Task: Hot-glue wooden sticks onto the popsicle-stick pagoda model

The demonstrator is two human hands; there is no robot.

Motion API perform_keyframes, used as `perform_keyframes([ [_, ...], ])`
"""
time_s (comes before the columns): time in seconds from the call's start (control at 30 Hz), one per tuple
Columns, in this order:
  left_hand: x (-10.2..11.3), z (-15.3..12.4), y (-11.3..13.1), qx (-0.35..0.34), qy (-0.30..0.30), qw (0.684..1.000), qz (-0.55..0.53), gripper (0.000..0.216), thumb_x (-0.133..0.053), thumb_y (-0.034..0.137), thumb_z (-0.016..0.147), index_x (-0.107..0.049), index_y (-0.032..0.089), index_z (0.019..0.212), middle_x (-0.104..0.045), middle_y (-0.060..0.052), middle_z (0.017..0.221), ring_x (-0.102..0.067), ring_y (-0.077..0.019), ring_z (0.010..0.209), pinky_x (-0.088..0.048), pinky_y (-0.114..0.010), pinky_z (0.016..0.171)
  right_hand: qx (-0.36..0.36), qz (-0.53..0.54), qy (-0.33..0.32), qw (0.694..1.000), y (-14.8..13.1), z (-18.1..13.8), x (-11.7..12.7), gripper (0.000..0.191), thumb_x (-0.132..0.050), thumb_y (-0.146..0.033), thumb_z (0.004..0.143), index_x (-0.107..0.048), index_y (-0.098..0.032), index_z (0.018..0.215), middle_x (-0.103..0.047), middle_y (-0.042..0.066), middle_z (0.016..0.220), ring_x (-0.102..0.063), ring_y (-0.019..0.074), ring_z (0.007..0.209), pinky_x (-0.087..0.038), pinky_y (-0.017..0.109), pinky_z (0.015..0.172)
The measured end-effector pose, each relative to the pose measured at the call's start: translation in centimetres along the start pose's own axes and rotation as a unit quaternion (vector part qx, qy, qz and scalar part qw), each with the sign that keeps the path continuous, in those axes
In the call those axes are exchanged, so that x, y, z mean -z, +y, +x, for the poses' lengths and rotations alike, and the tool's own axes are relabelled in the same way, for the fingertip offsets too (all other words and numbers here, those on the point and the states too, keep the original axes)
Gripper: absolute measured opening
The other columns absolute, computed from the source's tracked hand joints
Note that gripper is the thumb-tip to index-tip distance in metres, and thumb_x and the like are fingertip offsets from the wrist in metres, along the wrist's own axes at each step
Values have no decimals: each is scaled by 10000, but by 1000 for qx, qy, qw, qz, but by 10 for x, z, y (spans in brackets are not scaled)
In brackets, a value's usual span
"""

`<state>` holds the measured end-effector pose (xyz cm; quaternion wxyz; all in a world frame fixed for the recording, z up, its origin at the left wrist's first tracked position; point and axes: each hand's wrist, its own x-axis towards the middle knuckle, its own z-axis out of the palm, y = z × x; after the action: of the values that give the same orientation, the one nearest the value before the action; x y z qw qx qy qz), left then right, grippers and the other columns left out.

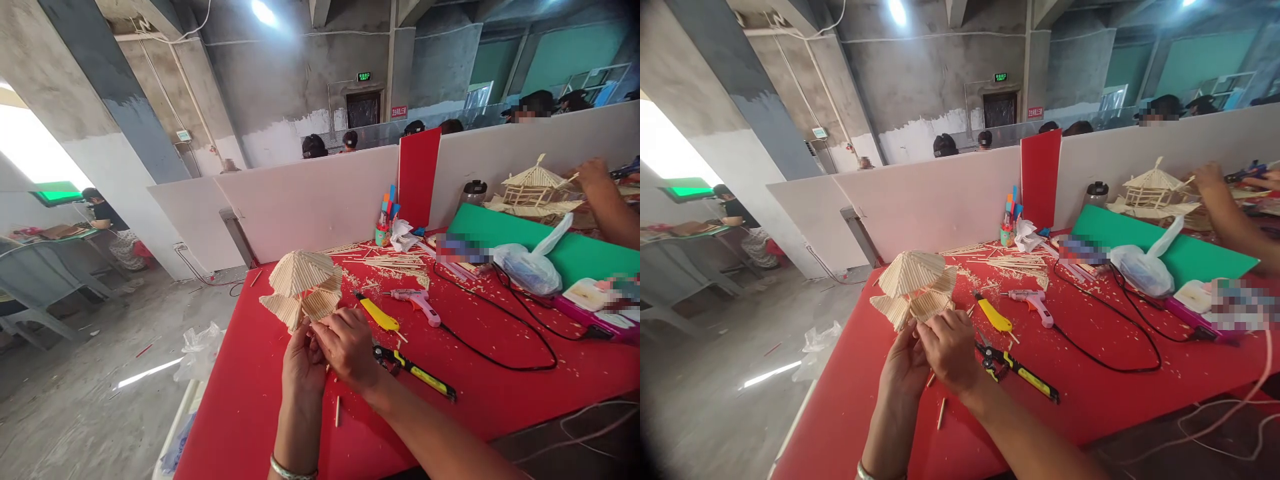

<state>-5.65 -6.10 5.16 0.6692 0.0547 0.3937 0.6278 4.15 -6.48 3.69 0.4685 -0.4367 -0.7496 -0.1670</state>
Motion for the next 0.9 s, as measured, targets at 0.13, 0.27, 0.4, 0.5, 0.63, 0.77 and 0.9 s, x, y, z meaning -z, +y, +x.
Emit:
perform_keyframes([
  [0.13,0,4,-2,-26,2,1000,8,262,-771,225,699,-518,167,671,-388,105,450,-318,-4,312,-239,-132,303,13,2,-9,1000,3,2,-4,137,-544,-202,935,-681,-211,936,-605,23,742,-505,153,775,-288,333,702],
  [0.27,-1,9,-8,-60,27,998,-5,331,-774,244,695,-461,171,616,-382,102,450,-342,-3,328,-257,-126,320,15,0,-14,1000,5,4,-6,160,-523,-212,945,-682,-218,931,-619,24,756,-498,154,775,-288,341,705],
  [0.4,3,14,-12,-91,6,996,14,236,-752,270,737,-539,174,701,-395,92,468,-446,-35,380,-325,-138,360,11,5,-9,1000,6,4,-8,170,-520,-221,950,-687,-218,922,-623,21,753,-498,153,777,-295,339,715],
  [0.5,5,17,-13,-84,5,996,14,200,-741,279,754,-569,177,752,-421,81,483,-489,-53,415,-346,-143,375,8,8,-14,1000,6,3,-9,167,-525,-223,949,-690,-217,924,-626,22,761,-502,153,782,-298,340,715],
  [0.63,5,17,-13,-80,18,997,-1,226,-744,280,754,-546,174,722,-417,85,482,-471,-45,407,-339,-138,374,4,15,-9,1000,5,3,-10,154,-540,-239,945,-688,-215,911,-634,17,761,-502,154,772,-299,341,711],
  [0.77,0,14,-14,-68,39,997,-20,281,-753,284,749,-508,167,675,-418,89,484,-420,-25,371,-314,-128,349,0,21,1,1000,5,2,-11,128,-563,-233,934,-686,-216,902,-640,9,759,-505,152,772,-299,337,711],
  [0.9,-8,6,-13,-39,68,994,-78,251,-681,213,818,-494,157,660,-431,84,490,-391,-9,353,-302,-107,338,0,20,16,1000,6,1,-12,115,-573,-233,929,-684,-220,899,-648,6,760,-498,147,753,-297,334,702],
])
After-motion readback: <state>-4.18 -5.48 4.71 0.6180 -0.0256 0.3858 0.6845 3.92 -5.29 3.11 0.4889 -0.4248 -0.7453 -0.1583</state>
